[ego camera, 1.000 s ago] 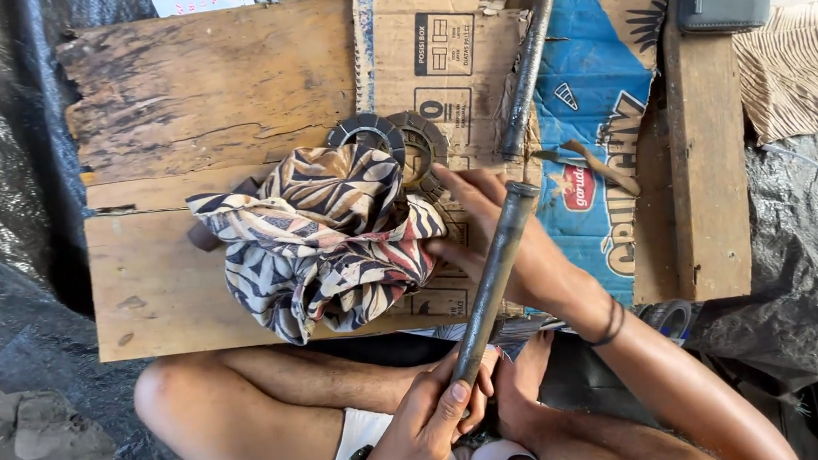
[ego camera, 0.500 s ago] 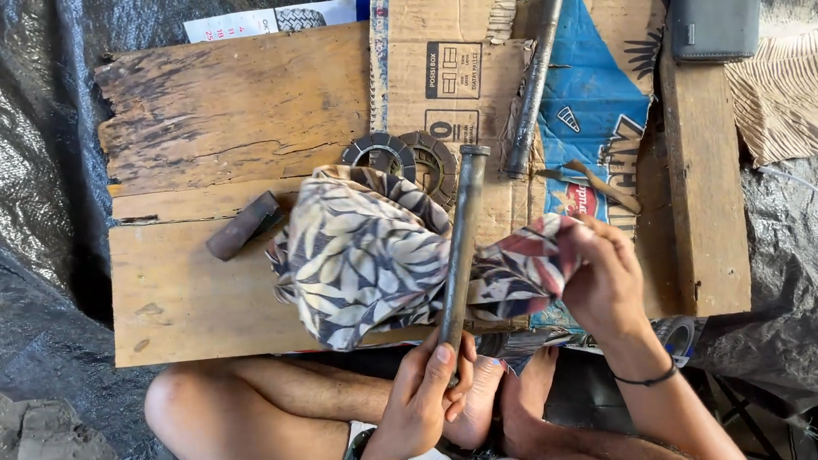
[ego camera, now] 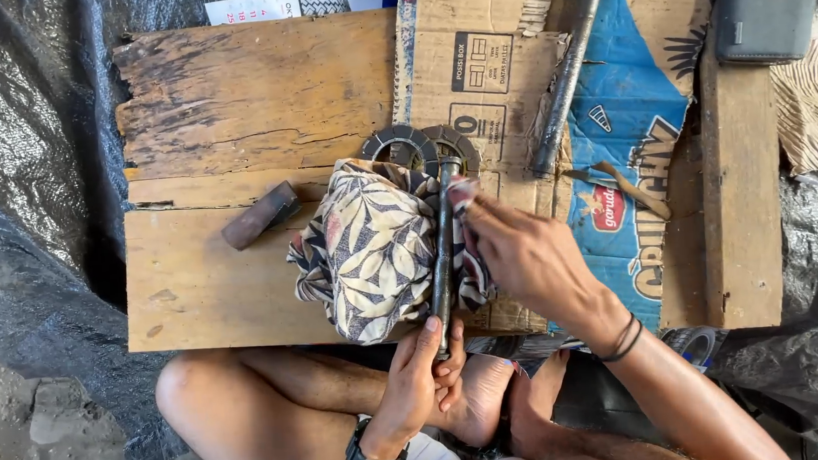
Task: Sanding a metal rod with sandpaper to remove rust or smooth the surface, followed by wiping it with a cloth.
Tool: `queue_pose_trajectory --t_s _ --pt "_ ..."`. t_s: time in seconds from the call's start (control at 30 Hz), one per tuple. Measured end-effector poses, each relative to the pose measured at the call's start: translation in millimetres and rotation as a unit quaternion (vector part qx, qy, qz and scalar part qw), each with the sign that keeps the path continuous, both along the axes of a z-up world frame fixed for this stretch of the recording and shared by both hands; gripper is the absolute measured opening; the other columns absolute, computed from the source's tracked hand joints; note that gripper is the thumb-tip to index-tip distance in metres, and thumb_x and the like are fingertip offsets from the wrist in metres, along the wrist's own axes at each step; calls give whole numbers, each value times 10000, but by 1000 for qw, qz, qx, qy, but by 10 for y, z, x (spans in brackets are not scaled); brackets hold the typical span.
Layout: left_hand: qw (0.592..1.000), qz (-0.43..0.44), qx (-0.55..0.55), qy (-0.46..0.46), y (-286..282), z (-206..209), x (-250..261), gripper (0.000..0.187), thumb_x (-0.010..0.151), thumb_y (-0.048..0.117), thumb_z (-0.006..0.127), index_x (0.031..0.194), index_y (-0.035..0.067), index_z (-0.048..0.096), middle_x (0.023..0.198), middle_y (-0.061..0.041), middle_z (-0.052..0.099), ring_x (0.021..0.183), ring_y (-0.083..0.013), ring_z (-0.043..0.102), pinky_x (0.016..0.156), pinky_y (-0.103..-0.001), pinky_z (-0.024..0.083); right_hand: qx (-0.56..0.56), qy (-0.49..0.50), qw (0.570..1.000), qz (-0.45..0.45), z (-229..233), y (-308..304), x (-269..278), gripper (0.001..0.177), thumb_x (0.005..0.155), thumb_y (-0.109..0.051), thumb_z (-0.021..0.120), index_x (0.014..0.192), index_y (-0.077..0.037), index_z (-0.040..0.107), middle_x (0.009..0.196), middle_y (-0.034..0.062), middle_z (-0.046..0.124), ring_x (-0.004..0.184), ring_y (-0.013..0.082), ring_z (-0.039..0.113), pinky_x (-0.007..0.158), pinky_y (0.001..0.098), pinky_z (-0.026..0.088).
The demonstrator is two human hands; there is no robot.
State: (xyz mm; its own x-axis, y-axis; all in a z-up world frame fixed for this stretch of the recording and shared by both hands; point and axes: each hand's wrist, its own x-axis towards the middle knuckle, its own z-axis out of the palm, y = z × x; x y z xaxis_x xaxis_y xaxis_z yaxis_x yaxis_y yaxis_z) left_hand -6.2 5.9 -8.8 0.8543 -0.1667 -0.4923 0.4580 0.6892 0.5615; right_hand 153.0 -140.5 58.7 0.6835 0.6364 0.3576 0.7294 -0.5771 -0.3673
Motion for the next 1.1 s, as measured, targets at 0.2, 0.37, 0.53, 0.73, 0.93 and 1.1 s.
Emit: queue_pose_trajectory --t_s 0.2,0.37,0.53,0.73,0.93,1.1 --pt "999 9 24 36 9 -110 -10 417 1078 343 482 1081 -57 601 625 -14 388 474 -82 323 362 -241 308 -107 -38 988 105 -95 -93 -108 487 847 -85 614 1331 -42 633 1436 56 627 416 137 573 323 273 441" --pt "999 31 15 15 26 -230 -51 432 1113 270 462 775 9 524 600 -35 398 450 -110 314 350 -277 331 -117 27 969 214 -116 -100 -422 465 864 -120 544 1318 -90 639 1452 84 601 498 119 547 328 249 424" --pt "1000 16 13 -4 54 -64 -1 364 1098 301 464 997 -29 581 618 -18 379 469 -92 313 354 -255 333 -189 -45 970 145 -61 -55 -92 482 928 -95 477 1406 -101 541 1548 105 497 417 85 500 263 218 394" --pt "999 24 -6 34 76 -33 4 423 1079 340 468 1115 -61 596 623 4 343 465 -80 295 360 -244 305 -174 -65 983 7 -55 43 131 459 906 -137 564 1362 -131 621 1543 33 534 491 178 637 275 289 432" --pt "999 24 8 36 14 -94 -2 417 1070 357 484 1099 -35 621 609 12 351 473 -73 295 370 -234 309 -155 -7 987 -49 -121 30 -42 491 879 -124 593 1366 -61 565 1512 140 550 600 265 701 348 381 502" --pt "997 57 27 43 -11 -108 55 421 1066 385 508 951 -10 597 546 17 343 403 -73 253 325 -243 281 -117 -31 990 67 -341 -167 -309 366 891 -85 547 1241 -16 629 1492 116 575 478 108 550 383 252 469"
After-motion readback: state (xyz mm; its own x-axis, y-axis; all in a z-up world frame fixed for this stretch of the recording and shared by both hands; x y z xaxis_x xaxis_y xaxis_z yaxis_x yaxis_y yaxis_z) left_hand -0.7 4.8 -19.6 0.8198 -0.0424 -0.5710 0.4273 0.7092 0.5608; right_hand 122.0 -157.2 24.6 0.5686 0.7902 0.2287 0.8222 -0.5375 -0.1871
